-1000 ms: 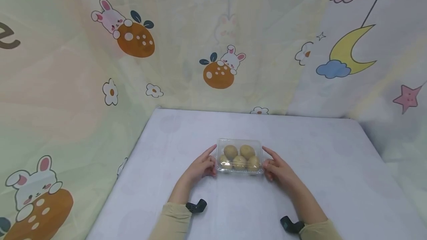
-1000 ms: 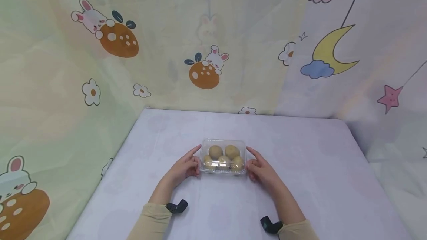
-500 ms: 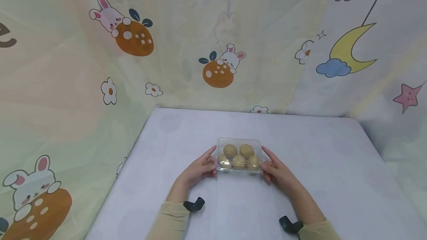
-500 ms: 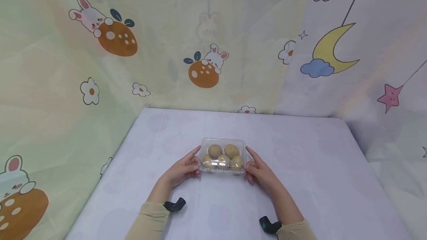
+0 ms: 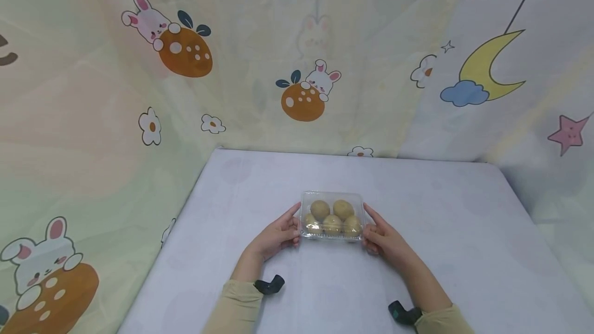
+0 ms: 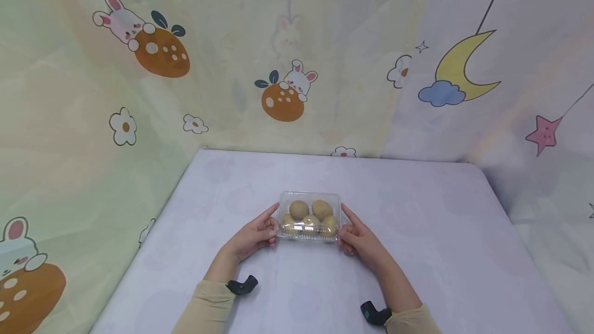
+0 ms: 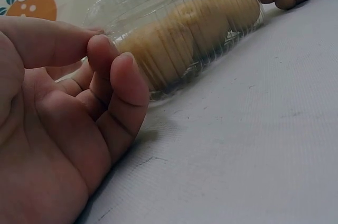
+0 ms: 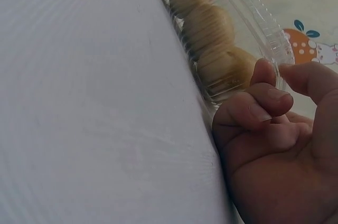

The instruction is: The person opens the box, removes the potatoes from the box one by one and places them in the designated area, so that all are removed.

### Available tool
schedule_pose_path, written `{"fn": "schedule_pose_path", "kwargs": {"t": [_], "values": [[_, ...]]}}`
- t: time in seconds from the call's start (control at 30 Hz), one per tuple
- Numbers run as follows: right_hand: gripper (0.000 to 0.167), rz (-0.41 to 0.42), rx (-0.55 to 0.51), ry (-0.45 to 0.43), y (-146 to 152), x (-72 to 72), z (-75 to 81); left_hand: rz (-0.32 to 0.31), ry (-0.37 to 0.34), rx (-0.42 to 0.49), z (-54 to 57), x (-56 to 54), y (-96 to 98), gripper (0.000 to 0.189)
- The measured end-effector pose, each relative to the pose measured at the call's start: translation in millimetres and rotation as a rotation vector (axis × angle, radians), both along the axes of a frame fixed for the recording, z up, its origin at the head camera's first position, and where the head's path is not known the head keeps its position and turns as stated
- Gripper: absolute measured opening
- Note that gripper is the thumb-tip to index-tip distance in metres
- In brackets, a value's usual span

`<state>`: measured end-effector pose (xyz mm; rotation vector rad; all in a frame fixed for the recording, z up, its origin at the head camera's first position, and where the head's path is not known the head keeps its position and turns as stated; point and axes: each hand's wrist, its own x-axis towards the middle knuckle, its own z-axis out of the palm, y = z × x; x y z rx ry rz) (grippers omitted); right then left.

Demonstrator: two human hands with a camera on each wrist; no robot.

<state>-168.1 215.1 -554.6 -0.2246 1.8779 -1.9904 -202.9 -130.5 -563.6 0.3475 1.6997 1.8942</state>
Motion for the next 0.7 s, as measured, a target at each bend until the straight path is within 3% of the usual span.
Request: {"fn": "schedule_pose_path", "kwargs": {"t": [0.47, 0.7], "values": [[0.078, 0.009, -0.031, 0.027, -0.7, 0.2, -2.6, -0.036, 0.021, 0.015, 5.1, 2.0, 1.4, 0.080], [0.078, 0.013, -0.031, 0.013, -0.5, -0.2, -1.3, -0.017, 0.004, 0.000, 3.6, 1.1, 2.2, 0.076]]}}
